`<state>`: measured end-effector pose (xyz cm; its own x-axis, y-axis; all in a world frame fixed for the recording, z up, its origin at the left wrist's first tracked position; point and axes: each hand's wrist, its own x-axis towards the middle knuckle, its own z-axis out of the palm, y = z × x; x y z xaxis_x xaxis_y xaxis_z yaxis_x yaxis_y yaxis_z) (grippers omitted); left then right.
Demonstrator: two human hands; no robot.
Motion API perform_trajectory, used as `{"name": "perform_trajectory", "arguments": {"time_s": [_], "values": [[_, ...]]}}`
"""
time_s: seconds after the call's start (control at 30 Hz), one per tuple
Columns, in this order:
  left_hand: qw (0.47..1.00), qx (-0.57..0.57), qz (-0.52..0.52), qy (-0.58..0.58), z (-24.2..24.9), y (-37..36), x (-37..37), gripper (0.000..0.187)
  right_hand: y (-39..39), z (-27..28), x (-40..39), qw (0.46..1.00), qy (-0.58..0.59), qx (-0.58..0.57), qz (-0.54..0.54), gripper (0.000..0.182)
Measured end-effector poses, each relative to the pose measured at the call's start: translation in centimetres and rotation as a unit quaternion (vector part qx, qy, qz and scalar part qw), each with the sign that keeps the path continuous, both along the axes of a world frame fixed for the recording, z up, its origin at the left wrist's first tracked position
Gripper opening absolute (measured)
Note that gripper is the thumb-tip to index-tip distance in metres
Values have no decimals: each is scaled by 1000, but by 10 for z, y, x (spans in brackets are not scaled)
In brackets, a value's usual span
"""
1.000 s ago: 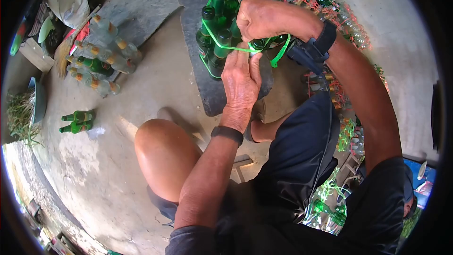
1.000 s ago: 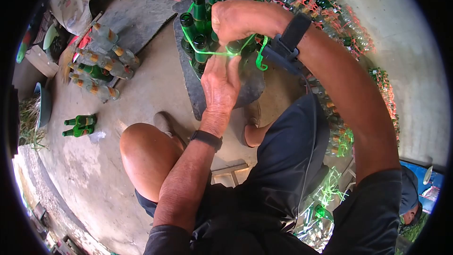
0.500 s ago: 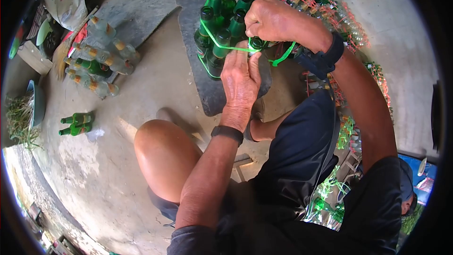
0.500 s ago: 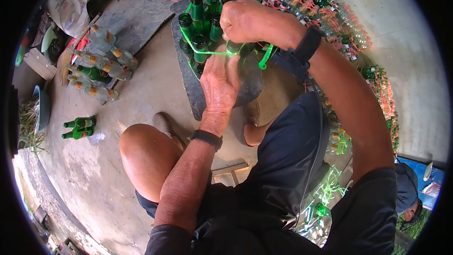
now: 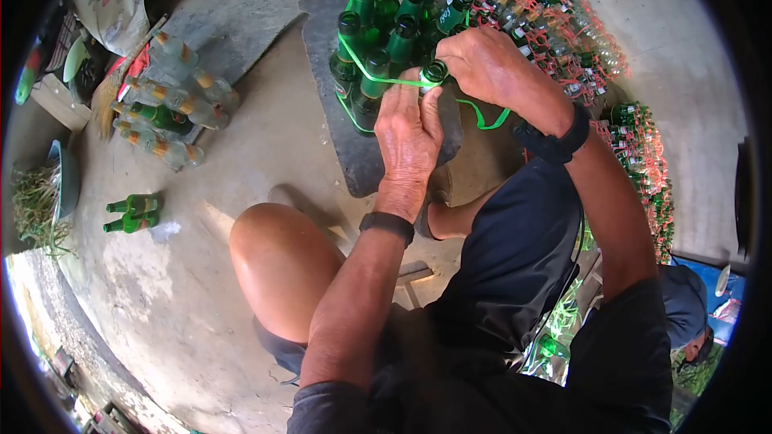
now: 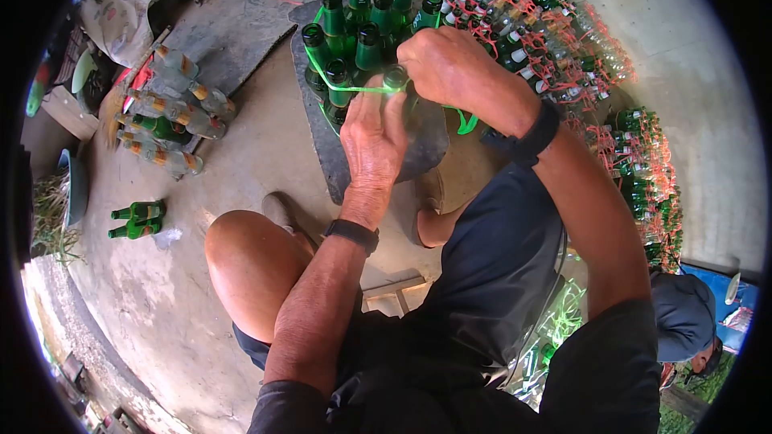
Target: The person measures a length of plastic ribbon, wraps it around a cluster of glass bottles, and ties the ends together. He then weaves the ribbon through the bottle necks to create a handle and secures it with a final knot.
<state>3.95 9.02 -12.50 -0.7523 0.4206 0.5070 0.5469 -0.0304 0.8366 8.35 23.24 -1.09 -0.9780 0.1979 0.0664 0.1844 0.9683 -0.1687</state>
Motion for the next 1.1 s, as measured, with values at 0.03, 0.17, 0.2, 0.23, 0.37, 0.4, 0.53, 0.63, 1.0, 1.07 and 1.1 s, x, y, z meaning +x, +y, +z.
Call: {"name": "perform_trajectory", "arguments": {"time_s": [0.03,0.17,0.2,0.23,0.37,0.4,0.53,0.63,1.0,1.07,1.1], "values": [[1000,-1,-2,1,1,-1,0,26,-3,-2,3,1000,1,-1,-2,8],[1000,-14,-4,-6,4,-2,0,28,-8,-9,13,997,69,-34,-23,7],[1000,-13,-2,-3,3,-2,-1,28,-9,-10,15,995,83,-51,-31,6],[1000,-14,-2,-1,3,-2,-1,28,-11,-12,16,995,85,-52,-32,6],[1000,-10,-7,1,1,-1,-1,28,-19,-14,25,995,95,-4,-28,6],[1000,-9,-7,-3,0,-1,-1,27,-21,-14,28,995,90,0,-34,5],[1000,-13,-3,2,1,-2,-1,27,-31,-17,35,990,126,50,-33,4],[1000,-15,-5,0,1,-2,0,27,-35,-15,43,987,139,77,-17,6],[1000,-17,-10,1,3,-2,-1,26,-49,-15,55,988,84,122,-33,7],[1000,-20,-8,2,2,-2,-1,26,-51,-19,52,987,110,114,-25,3],[1000,-22,-4,1,3,-2,-1,26,-52,-20,50,985,134,108,-16,6]]}}
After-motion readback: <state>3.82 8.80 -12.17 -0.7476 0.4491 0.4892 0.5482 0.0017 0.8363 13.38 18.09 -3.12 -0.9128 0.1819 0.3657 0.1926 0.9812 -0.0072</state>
